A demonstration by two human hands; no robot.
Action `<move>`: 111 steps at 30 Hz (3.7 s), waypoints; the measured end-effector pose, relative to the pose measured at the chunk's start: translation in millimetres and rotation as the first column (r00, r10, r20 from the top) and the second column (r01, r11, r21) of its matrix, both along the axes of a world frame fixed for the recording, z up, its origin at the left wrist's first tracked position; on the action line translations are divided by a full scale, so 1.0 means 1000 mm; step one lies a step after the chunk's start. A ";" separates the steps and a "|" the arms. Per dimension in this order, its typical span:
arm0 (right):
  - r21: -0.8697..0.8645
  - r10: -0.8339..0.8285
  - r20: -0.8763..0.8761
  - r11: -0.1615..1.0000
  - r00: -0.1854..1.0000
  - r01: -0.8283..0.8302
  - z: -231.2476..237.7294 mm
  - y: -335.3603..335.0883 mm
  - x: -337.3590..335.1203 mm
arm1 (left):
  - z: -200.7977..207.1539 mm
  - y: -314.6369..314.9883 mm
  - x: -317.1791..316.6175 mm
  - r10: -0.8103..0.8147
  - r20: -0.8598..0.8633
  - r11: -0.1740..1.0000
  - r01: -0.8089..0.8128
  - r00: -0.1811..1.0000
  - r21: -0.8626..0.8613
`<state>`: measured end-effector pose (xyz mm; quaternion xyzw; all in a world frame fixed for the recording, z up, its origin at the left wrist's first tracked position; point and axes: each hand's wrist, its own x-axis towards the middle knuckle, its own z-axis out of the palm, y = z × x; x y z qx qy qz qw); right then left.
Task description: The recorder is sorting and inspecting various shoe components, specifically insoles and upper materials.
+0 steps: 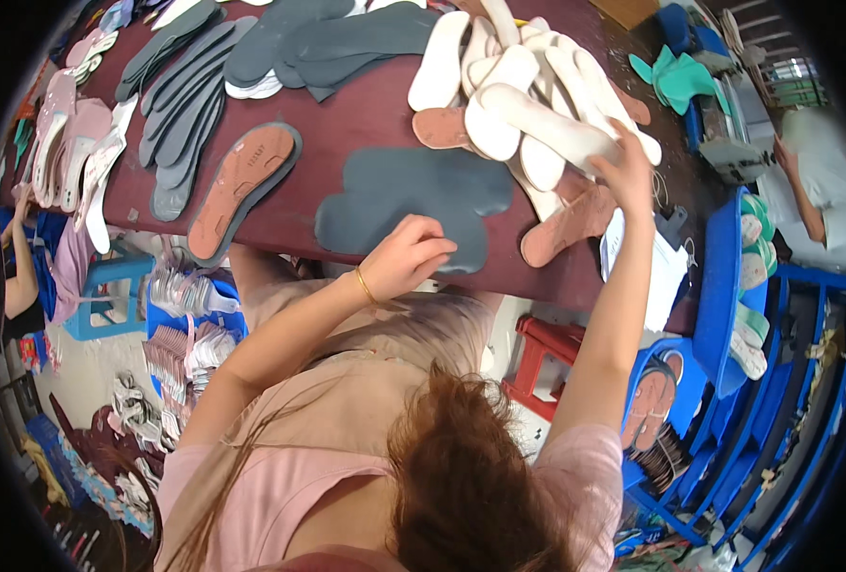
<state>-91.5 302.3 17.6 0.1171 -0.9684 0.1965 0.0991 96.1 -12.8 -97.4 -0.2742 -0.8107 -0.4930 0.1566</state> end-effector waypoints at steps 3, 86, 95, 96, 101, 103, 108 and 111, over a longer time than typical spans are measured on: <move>-0.388 0.050 -0.310 0.905 0.949 -0.175 0.028 -0.031 0.056 | 0.029 -0.027 0.006 0.277 -0.012 0.955 -0.274 0.961 0.112; 0.183 0.670 0.073 0.719 0.739 -0.671 -0.053 -0.236 0.170 | 0.067 -0.129 0.068 -0.650 0.736 0.663 -0.333 0.189 0.670; -0.109 0.542 -0.149 0.823 0.827 -0.558 -0.088 -0.246 0.119 | 0.043 -0.239 0.036 0.786 0.004 0.404 -0.508 0.618 -0.761; -0.038 0.593 -0.102 0.800 0.798 -0.599 -0.092 -0.244 0.111 | 0.040 -0.217 0.033 0.801 -0.269 0.056 -0.515 0.535 -0.855; 0.333 0.686 0.070 0.669 0.725 -0.665 -0.088 -0.252 0.107 | 0.032 -0.158 0.030 0.546 -0.108 0.710 -0.526 0.831 -0.468; 0.123 0.702 -0.002 0.707 0.712 -0.697 -0.089 -0.250 0.104 | 0.014 -0.126 0.035 0.508 0.259 0.857 -0.451 0.822 -0.251; -0.486 0.559 0.222 0.774 0.799 -0.407 -0.091 -0.256 0.117 | 0.002 -0.096 0.014 0.211 0.781 0.763 -0.598 0.588 0.244; -0.587 0.542 0.303 0.754 0.784 -0.294 -0.097 -0.259 0.118 | 0.000 -0.096 0.010 0.094 0.795 0.680 -0.622 0.600 0.389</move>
